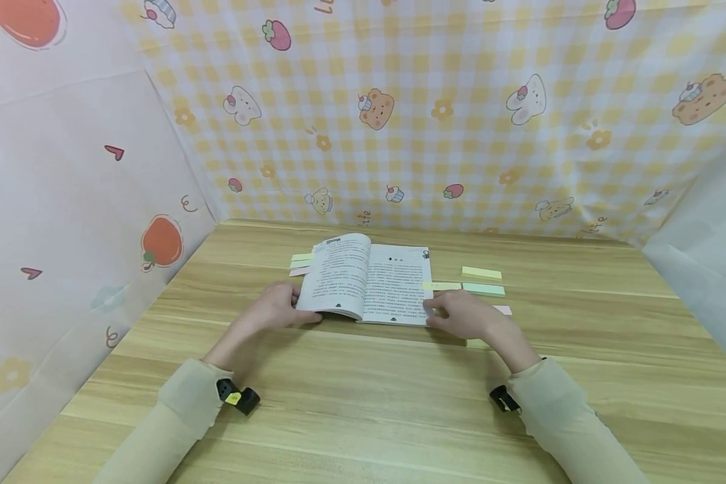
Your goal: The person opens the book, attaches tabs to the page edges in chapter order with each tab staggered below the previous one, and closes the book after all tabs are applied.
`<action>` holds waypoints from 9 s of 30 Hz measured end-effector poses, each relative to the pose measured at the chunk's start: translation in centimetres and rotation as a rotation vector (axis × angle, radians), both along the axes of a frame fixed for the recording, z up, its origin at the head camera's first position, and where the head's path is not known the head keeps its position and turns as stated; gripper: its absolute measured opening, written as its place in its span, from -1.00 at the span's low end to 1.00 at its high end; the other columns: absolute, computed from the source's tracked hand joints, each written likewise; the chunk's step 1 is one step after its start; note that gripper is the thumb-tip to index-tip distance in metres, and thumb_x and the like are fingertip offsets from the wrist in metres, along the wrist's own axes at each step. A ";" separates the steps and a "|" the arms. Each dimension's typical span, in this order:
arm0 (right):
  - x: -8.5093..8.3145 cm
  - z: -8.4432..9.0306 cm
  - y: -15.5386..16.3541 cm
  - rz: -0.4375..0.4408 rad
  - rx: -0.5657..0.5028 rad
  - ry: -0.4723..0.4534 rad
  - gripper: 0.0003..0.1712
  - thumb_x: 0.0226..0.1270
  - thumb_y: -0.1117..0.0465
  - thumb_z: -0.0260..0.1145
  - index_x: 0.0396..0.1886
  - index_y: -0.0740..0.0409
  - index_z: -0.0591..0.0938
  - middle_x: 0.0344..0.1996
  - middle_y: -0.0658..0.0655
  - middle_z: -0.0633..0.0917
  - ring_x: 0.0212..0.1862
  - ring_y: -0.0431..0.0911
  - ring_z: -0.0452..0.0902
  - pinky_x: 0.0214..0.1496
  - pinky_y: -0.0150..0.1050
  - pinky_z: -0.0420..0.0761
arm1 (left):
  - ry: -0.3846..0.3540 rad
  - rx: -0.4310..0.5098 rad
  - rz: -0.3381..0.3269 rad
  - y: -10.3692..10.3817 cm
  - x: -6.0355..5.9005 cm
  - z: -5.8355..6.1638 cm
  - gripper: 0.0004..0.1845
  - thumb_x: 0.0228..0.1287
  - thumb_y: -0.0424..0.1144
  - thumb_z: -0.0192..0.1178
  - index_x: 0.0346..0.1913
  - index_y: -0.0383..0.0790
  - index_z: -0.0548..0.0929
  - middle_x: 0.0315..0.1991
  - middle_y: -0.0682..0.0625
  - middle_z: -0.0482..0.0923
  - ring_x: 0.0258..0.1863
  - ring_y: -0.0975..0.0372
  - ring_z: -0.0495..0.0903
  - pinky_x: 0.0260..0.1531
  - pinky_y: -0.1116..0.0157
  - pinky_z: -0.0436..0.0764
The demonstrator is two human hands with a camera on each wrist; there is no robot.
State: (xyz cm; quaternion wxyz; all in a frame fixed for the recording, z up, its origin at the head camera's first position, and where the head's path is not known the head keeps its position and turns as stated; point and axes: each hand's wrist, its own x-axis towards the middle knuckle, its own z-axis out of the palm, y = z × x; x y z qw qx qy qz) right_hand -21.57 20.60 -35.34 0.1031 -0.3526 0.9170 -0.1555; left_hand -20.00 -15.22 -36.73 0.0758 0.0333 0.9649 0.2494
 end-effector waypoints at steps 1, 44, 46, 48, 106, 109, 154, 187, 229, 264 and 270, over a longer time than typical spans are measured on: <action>0.0 0.0 0.0 0.000 -0.002 -0.002 -0.57 0.45 0.21 0.30 0.20 0.38 0.63 0.21 0.43 0.58 0.27 0.30 0.48 0.23 0.18 0.50 | 0.001 0.014 -0.002 0.0 0.0 0.1 -0.57 -0.03 0.02 0.57 -0.43 -0.21 0.58 -0.44 -0.02 0.50 -0.36 0.13 0.41 -0.41 0.26 0.37; -0.2 0.2 0.2 0.002 -0.049 0.002 -0.65 0.46 0.24 0.27 0.13 0.35 0.67 0.06 0.28 0.70 0.03 0.03 0.62 0.10 0.10 0.59 | 0.122 0.232 -0.039 -0.8 -0.1 1.3 -0.43 -0.05 -0.13 0.62 -0.02 -0.35 0.62 -0.16 -0.11 0.63 -0.24 0.13 0.52 -0.28 0.25 0.50; -0.2 0.3 0.2 -0.016 -0.063 0.006 -0.65 0.46 0.25 0.26 0.12 0.37 0.67 0.05 0.28 0.71 0.05 0.06 0.63 0.13 0.13 0.58 | 0.128 0.230 -0.035 -0.8 0.0 1.4 -0.40 -0.04 -0.12 0.62 0.01 -0.35 0.62 -0.14 -0.13 0.61 -0.19 0.11 0.52 -0.24 0.23 0.49; -0.2 0.5 0.1 -0.034 -0.080 0.016 -0.64 0.45 0.26 0.25 0.12 0.39 0.66 0.05 0.30 0.71 0.09 0.13 0.63 0.15 0.17 0.56 | 0.135 0.235 -0.034 -0.8 0.0 1.6 -0.38 -0.04 -0.11 0.61 0.05 -0.35 0.62 -0.13 -0.15 0.59 -0.15 0.09 0.50 -0.23 0.22 0.49; -0.8 2.2 -5.3 -0.066 -0.303 0.198 -0.47 0.42 0.20 0.34 0.33 0.28 0.53 0.11 0.28 0.68 0.06 0.14 0.66 0.12 0.10 0.60 | 0.369 0.446 -0.255 1.7 0.0 3.2 -0.15 0.15 -0.37 0.49 0.48 -0.42 0.31 0.11 -0.26 0.53 -0.30 0.15 0.59 -0.35 0.35 0.61; -0.8 2.3 -5.8 -0.067 -0.310 0.179 -0.46 0.43 0.20 0.33 0.34 0.29 0.52 0.13 0.29 0.67 0.07 0.14 0.65 0.14 0.09 0.60 | 0.369 0.451 -0.262 2.0 0.1 3.3 -0.13 0.15 -0.37 0.49 0.48 -0.43 0.28 0.09 -0.25 0.54 -0.28 0.15 0.60 -0.35 0.36 0.61; -1.0 1.9 -9.2 -0.033 -0.533 0.160 -0.54 0.45 0.32 0.29 0.26 0.44 0.50 -0.05 0.31 0.74 -0.07 0.08 0.72 0.01 -0.08 0.69 | 0.384 0.484 -0.448 5.7 -0.9 2.5 -0.41 0.39 -0.35 0.28 0.43 -0.38 0.40 0.05 -0.20 0.59 -0.11 0.10 0.65 -0.24 0.33 0.68; -0.6 2.6 -7.4 -0.170 -0.580 0.140 -0.52 0.57 0.15 0.19 0.30 0.38 0.51 -0.12 0.23 0.77 -0.08 0.09 0.74 0.01 0.07 0.67 | 0.317 0.456 -0.498 7.2 -0.1 1.4 -0.32 0.40 -0.34 0.28 0.53 -0.24 0.30 -0.03 -0.14 0.60 -0.13 0.17 0.64 -0.28 0.41 0.66; 0.2 3.1 -4.8 -0.366 -0.446 0.098 -0.76 0.37 0.41 0.20 -0.07 0.49 0.65 -0.61 0.16 0.73 -0.56 0.04 0.70 -0.68 -0.35 0.28 | 0.150 0.210 -0.265 6.9 -0.3 -0.1 -0.29 0.42 -0.17 0.25 0.52 -0.31 0.27 0.12 -0.29 0.49 -0.15 0.09 0.57 -0.09 0.11 0.63; 0.3 1.7 -3.9 -0.431 -0.134 0.060 -0.68 0.36 0.29 0.33 -0.61 0.18 0.51 -0.73 -0.01 0.36 -0.65 -0.20 0.21 -0.56 -0.31 0.24 | 0.086 0.112 -0.420 7.1 -0.3 -0.6 -0.81 0.40 -0.22 0.29 -0.34 -0.24 0.57 -0.38 -0.03 0.42 -0.22 0.16 0.34 -0.28 0.26 0.38; 0.3 1.2 -3.9 -0.438 -0.093 0.032 -0.60 0.36 0.27 0.36 -0.67 0.12 0.45 -0.76 -0.05 0.31 -0.66 -0.21 0.17 -0.56 -0.33 0.22 | 0.084 0.090 -0.433 7.1 -0.3 -0.6 -0.82 0.41 -0.20 0.28 -0.26 -0.27 0.62 -0.32 -0.07 0.46 -0.21 0.15 0.35 -0.29 0.26 0.41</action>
